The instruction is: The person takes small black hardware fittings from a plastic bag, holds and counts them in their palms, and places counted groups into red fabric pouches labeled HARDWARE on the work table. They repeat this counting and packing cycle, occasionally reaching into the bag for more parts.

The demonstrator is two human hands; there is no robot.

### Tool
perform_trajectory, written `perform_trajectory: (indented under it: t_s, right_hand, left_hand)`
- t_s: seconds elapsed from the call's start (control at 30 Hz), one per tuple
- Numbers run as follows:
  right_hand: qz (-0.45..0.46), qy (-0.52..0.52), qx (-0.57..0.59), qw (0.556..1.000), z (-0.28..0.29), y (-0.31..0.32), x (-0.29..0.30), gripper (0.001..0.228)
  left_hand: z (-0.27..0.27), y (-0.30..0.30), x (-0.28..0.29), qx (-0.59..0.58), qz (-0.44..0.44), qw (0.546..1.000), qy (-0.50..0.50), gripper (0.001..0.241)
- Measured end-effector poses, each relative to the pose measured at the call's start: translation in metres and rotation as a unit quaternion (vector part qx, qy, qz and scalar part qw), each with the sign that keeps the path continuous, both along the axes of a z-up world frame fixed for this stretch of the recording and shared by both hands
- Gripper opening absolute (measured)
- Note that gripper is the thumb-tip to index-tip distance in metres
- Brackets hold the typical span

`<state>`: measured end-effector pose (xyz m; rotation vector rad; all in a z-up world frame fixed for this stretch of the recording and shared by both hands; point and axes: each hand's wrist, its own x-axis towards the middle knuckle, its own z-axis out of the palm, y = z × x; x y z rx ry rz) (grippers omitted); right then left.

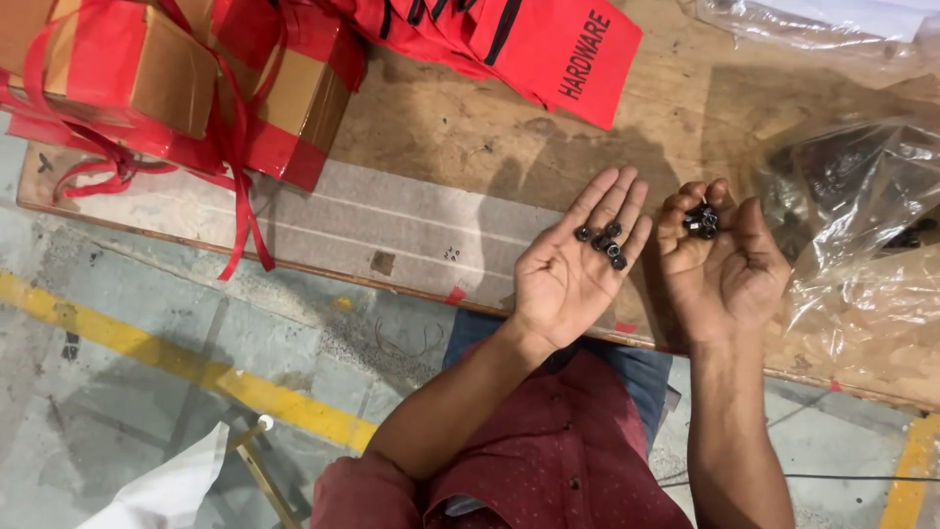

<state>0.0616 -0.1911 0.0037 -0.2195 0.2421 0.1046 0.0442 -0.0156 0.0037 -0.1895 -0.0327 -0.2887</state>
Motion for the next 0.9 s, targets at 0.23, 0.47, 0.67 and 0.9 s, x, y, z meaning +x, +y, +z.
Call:
perform_trajectory:
  t_s: [0.23,0.47,0.67,0.9]
  right_hand:
    - [0.022,0.018,-0.016,0.999,-0.031,-0.002,0.001,0.034]
    - [0.049,0.003,-0.053,0.997,-0.035,-0.003,0.000,0.037]
    - [0.062,-0.020,-0.061,0.996,-0.035,-0.002,0.001,0.039]
    - [0.063,-0.006,-0.063,0.996,-0.036,-0.004,0.001,0.041]
  left_hand:
    - [-0.012,-0.002,0.005,0.106,0.014,0.994,-0.008,0.073]
    - [-0.023,-0.005,0.008,0.060,0.036,0.997,-0.044,0.081]
    - [-0.005,-0.004,0.014,0.126,0.014,0.991,0.032,0.076]
    - [-0.018,-0.003,0.014,0.087,0.023,0.995,-0.039,0.093]
